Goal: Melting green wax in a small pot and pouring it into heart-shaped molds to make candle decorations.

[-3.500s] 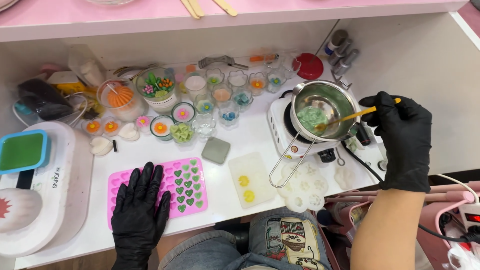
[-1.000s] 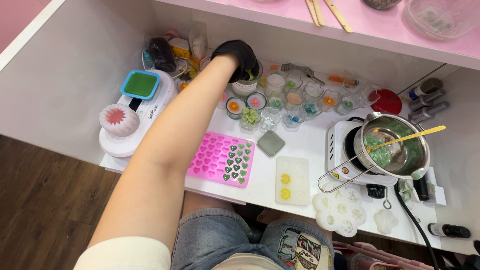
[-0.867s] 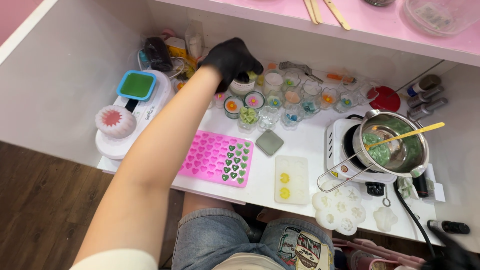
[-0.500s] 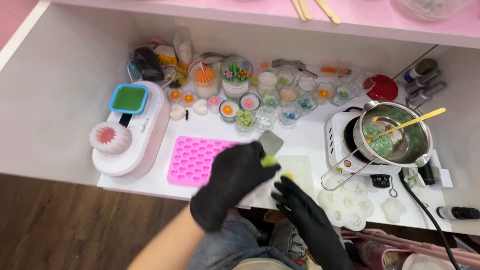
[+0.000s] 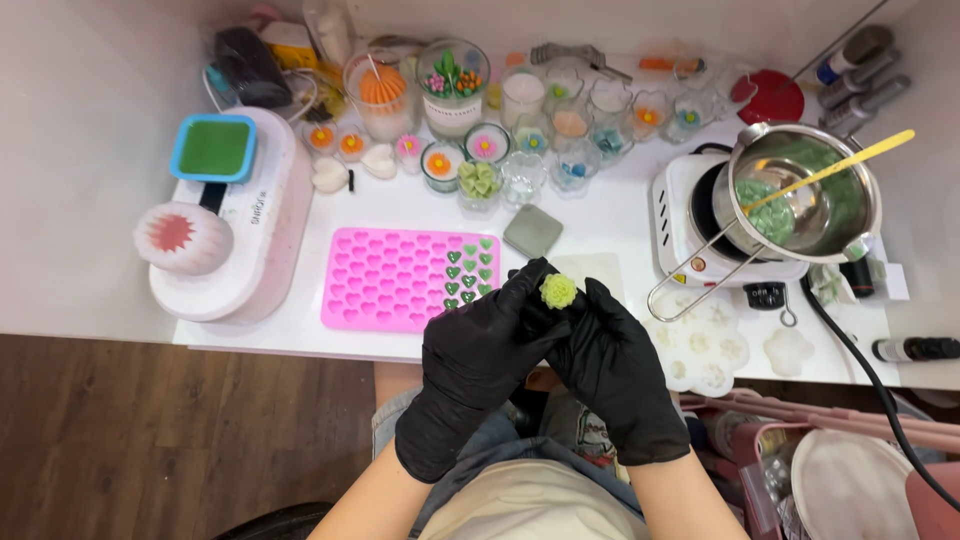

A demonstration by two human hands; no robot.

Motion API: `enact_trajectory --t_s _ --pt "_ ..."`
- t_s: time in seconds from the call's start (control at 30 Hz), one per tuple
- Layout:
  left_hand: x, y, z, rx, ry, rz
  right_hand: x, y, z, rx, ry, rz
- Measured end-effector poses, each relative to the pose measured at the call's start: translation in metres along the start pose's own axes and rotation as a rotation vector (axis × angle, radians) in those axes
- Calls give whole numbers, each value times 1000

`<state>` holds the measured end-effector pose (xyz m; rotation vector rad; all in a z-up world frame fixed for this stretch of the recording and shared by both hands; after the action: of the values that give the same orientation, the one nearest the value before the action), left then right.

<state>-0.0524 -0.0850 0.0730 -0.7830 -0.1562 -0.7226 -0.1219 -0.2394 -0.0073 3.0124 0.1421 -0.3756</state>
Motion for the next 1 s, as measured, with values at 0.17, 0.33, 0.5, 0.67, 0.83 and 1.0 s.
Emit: enact_trajectory --t_s 0.17,0.33,0.5,0.67,0.83,1.0 --pt "-10 -2 -9 13 -98 -37 -11 5 20 -171 -69 139" --pt "-11 -5 -7 -33 -134 -73 -14 -5 -17 -177 -141 127" --pt "-9 -9 -3 -49 -137 -99 -22 2 5 -254 -179 192" --pt "-11 -11 0 -14 -180 -141 -23 5 12 -346 -204 220" --pt "-5 -12 7 2 -138 -106 -19 3 12 -428 -197 229" --pt "5 -7 14 69 -90 -57 -6 -3 -12 -690 -83 209"
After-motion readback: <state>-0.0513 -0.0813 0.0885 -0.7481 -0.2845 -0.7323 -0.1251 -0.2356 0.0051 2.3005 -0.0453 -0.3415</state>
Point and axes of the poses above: each hand's wrist, its own x-axis towards the middle knuckle, its own z-axis out of the back of the hand, y = z × x, the point moved 3 cm from there along x, towards the middle knuckle, and after that the axes turned 1 degree about y, right-handed, at the moved point
